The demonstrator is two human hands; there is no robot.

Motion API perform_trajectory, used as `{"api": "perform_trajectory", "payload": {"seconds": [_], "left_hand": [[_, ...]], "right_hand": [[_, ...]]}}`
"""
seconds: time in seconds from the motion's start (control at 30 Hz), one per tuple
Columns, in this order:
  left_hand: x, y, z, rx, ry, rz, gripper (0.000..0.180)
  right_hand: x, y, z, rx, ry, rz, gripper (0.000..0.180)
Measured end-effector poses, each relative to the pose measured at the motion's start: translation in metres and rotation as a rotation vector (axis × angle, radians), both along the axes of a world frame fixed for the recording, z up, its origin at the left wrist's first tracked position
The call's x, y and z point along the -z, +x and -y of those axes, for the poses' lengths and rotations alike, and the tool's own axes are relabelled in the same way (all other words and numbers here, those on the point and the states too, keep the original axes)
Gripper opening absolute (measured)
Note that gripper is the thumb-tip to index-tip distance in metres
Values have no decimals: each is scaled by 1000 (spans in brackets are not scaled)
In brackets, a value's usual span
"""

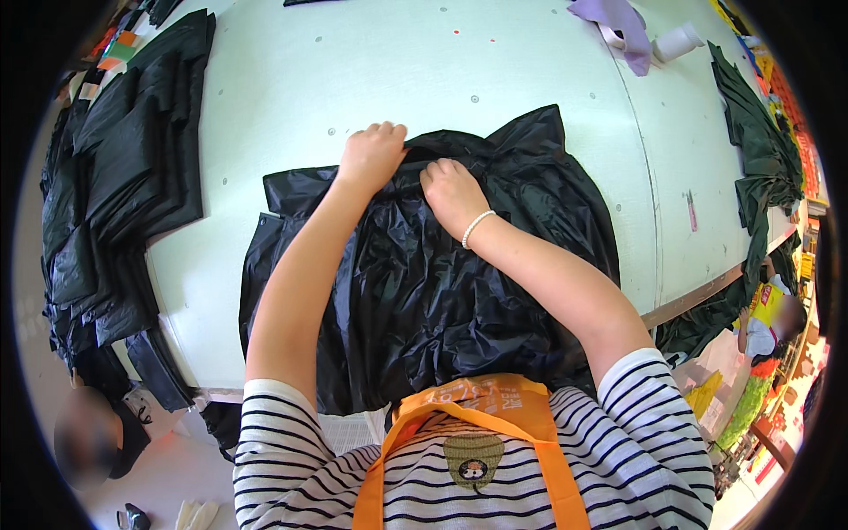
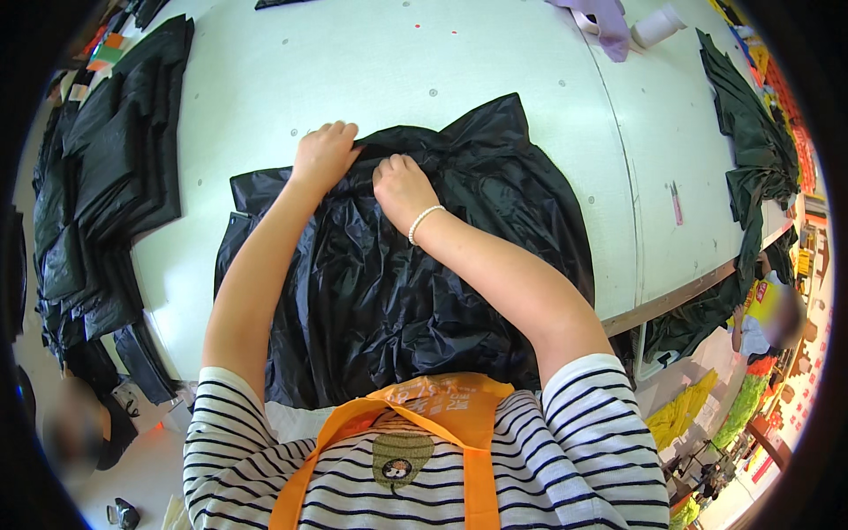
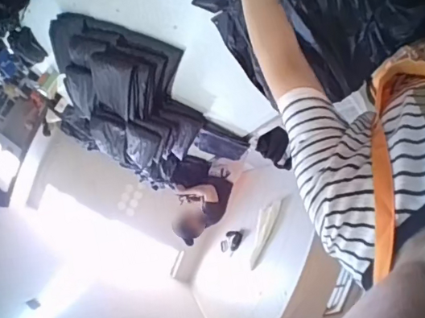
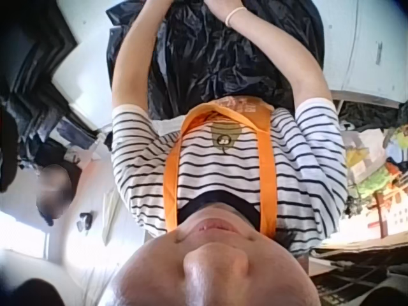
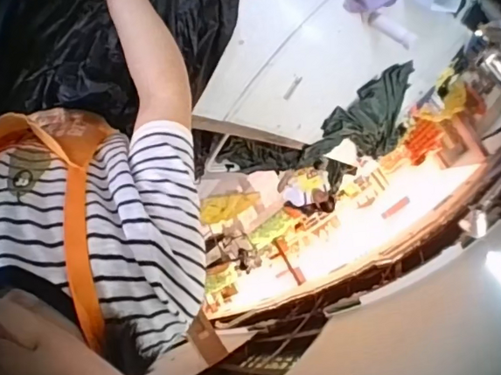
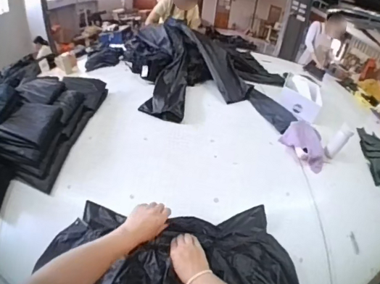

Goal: The person folds a black jacket on a white table, smoothing and aligning the fabric, then folds it into a compact rectangle. The person uses scissors to trim a small tag or thread from the jacket before placing the folded item aside.

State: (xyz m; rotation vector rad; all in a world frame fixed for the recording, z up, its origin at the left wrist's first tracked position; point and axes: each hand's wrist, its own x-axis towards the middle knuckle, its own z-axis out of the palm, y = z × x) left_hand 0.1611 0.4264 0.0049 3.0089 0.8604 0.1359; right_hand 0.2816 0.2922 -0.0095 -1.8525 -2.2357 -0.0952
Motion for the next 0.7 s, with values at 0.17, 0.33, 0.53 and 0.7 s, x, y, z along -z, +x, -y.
{"api": "perform_trajectory", "payload": {"seconds": [0.17,0.33,0.53,0.7], "left_hand": [[13,44,10,120,-24,129,15],[10,62,4,-361,-509,164,16],[-9,9,31,114,-87,326,16],[-14,-56,4,-199,-98,244,6]], "right_hand": [[1,-5,3,0,43,1,15],[5,3,16,-74,156,-42,23],[-16,29,-20,-31,-439,-378,22],[-13,39,-39,153,-510,-618,25]]}}
